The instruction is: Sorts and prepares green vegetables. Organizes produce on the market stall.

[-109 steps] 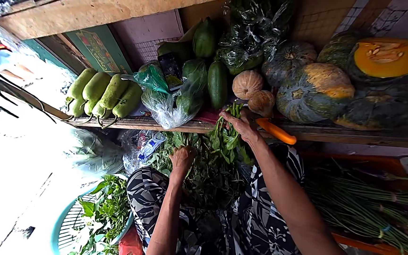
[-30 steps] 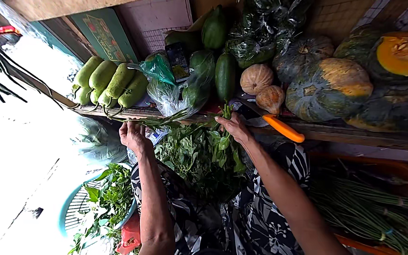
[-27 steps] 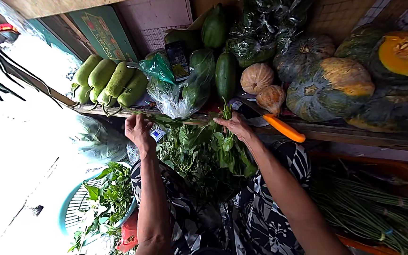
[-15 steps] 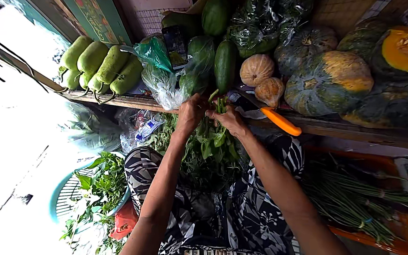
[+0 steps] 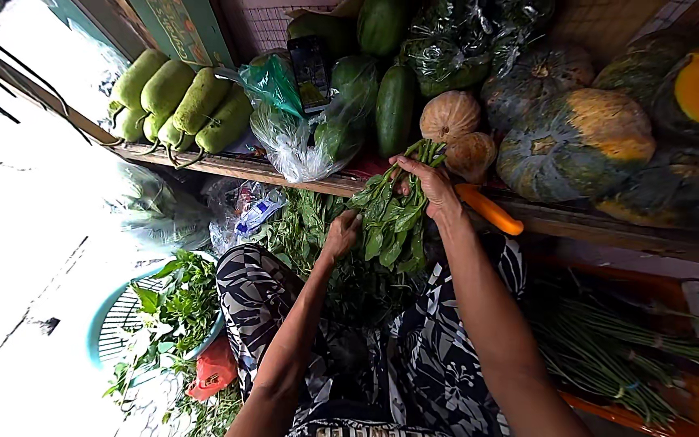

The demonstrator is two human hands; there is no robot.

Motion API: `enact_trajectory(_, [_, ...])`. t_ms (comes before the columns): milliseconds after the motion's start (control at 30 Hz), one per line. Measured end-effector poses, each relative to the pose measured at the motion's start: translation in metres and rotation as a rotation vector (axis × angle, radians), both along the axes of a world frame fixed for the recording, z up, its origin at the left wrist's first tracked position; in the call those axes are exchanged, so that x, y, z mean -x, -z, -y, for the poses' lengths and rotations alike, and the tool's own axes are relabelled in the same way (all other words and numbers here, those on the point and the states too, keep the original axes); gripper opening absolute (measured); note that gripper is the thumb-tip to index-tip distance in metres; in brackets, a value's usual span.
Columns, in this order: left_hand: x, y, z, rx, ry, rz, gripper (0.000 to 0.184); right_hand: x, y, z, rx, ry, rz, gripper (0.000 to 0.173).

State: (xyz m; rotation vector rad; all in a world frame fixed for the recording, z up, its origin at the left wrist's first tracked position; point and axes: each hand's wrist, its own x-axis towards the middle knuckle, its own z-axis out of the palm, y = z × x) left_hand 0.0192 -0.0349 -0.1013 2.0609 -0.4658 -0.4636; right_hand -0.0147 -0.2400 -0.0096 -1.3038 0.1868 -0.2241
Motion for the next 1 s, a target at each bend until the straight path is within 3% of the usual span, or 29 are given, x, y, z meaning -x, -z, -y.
enact_trajectory(133, [0.001, 0.005, 0.002, 0.231, -0.025, -0.036, 0.028, 0.001, -0.003, 0.011, -0.013, 0.071, -0.02, 0.023])
enact_trajectory(333, [-0.002, -0.005, -0.006, 0.306, -0.096, -0.033, 0.025, 0.002, -0.003, 0.019, 0.081, 0.135, -0.054, 0.017])
enact_trajectory(633, [-0.002, -0.025, -0.005, 0.157, 0.005, 0.155, 0.023, 0.003, 0.003, 0.001, 0.098, 0.024, -0.086, 0.017])
enact_trajectory(900, [0.002, -0.031, -0.003, -0.166, 0.066, 0.216, 0.034, 0.004, -0.001, -0.002, 0.136, -0.012, -0.143, 0.013])
enact_trajectory(1000, [0.008, -0.028, 0.003, -0.206, 0.002, 0.263, 0.034, 0.005, -0.003, -0.006, 0.126, 0.023, -0.152, 0.013])
